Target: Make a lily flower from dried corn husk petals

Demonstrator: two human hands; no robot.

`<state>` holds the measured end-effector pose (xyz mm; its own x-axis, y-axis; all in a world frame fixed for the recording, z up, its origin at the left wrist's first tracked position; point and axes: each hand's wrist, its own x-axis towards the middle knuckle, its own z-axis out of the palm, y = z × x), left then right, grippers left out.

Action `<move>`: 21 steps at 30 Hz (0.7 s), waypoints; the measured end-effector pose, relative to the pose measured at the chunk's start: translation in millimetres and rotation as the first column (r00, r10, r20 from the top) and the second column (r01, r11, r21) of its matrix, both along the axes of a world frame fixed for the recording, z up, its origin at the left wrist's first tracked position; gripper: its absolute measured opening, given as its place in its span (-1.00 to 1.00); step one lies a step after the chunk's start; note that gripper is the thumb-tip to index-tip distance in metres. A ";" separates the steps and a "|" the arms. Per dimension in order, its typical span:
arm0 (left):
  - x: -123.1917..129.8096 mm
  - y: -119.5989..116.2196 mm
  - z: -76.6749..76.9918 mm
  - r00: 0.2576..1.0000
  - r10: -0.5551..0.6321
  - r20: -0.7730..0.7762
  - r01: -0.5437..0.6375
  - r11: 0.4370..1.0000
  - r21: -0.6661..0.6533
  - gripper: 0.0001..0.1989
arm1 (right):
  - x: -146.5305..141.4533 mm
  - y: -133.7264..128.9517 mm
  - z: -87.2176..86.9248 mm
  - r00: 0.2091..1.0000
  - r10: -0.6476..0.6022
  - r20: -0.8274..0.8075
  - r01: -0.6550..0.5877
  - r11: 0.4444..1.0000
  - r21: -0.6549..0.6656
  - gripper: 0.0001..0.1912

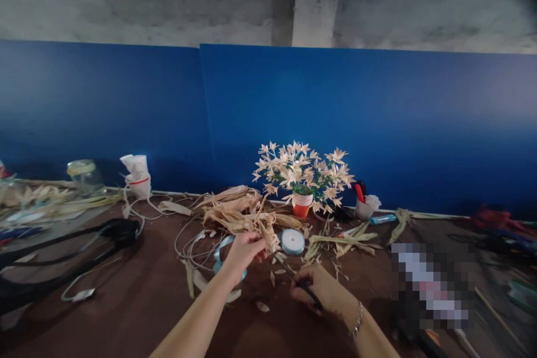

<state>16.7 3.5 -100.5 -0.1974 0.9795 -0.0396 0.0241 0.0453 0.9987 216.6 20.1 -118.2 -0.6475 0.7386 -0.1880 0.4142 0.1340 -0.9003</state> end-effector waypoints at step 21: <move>8.2 -2.3 -4.2 0.924 0.077 0.375 -0.075 0.997 -0.020 -0.83 | -3.9 -0.8 1.5 0.999 -0.019 -0.040 0.017 0.998 -0.053 -0.87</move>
